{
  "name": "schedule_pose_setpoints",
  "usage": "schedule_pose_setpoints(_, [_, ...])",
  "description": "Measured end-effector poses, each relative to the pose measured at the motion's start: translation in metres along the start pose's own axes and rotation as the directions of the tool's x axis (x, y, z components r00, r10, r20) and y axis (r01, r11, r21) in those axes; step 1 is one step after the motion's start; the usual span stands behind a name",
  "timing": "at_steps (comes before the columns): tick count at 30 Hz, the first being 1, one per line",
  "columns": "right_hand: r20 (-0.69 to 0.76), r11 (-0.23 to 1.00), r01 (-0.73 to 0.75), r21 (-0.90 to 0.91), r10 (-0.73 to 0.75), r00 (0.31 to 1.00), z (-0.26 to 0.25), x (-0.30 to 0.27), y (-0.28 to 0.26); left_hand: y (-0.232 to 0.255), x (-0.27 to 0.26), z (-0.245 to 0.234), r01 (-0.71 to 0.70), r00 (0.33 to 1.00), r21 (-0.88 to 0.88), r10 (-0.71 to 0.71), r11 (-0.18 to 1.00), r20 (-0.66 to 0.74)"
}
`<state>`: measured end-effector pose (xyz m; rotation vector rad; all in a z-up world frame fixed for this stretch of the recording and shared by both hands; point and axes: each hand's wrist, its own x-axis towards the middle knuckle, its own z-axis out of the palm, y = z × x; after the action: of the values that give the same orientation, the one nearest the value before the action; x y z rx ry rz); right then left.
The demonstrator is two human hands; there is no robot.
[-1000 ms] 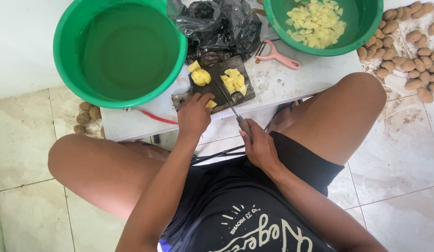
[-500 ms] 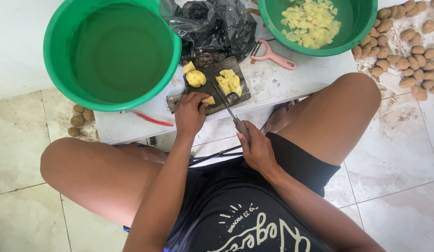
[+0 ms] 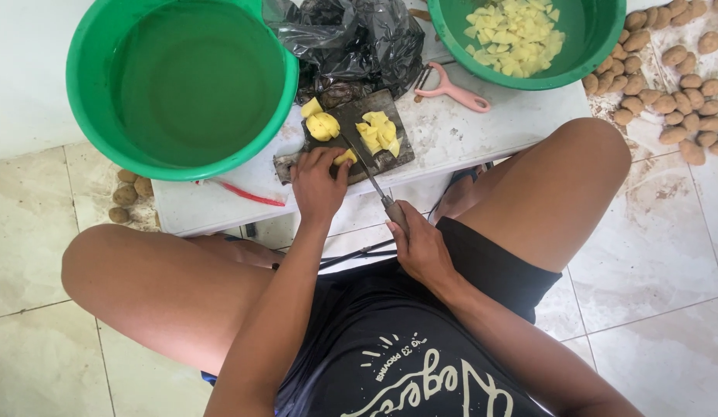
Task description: Slicing peeled potatoes into small pieces on a cutting board using a knife.
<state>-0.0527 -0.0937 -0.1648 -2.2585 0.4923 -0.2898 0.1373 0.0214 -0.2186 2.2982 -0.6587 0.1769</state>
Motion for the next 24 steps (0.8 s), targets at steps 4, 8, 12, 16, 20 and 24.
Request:
schedule_pose_setpoints(4, [0.008,0.999,0.010,-0.033,-0.010,1.000,0.000,-0.003,-0.001,-0.005,0.001,0.005,0.004,1.000,-0.006,-0.004,1.000,0.002])
schedule_pose_setpoints(8, [-0.015,0.999,0.007,-0.049,-0.008,1.000,-0.004,-0.008,-0.007,-0.008,0.001,0.008,0.010,1.000,-0.015,-0.010,1.000,-0.007])
schedule_pose_setpoints(12, [-0.021,0.999,0.024,-0.042,-0.025,0.999,-0.003,-0.012,-0.007,-0.007,0.001,0.011,0.001,0.999,-0.001,-0.001,1.000,-0.035])
schedule_pose_setpoints(16, [-0.043,0.997,0.045,-0.057,-0.047,0.998,0.000,-0.009,-0.005,-0.004,0.003,0.013,-0.007,0.998,0.000,0.007,1.000,-0.058])
schedule_pose_setpoints(20, [-0.065,0.997,0.052,-0.058,-0.056,0.996,-0.003,-0.008,-0.011,-0.003,0.003,0.014,0.001,0.998,0.013,0.000,1.000,-0.058])
schedule_pose_setpoints(24, [-0.066,0.996,0.070,-0.054,-0.073,0.995,0.003,-0.008,-0.002,-0.003,0.003,0.016,-0.003,0.997,0.030,0.005,1.000,-0.071])
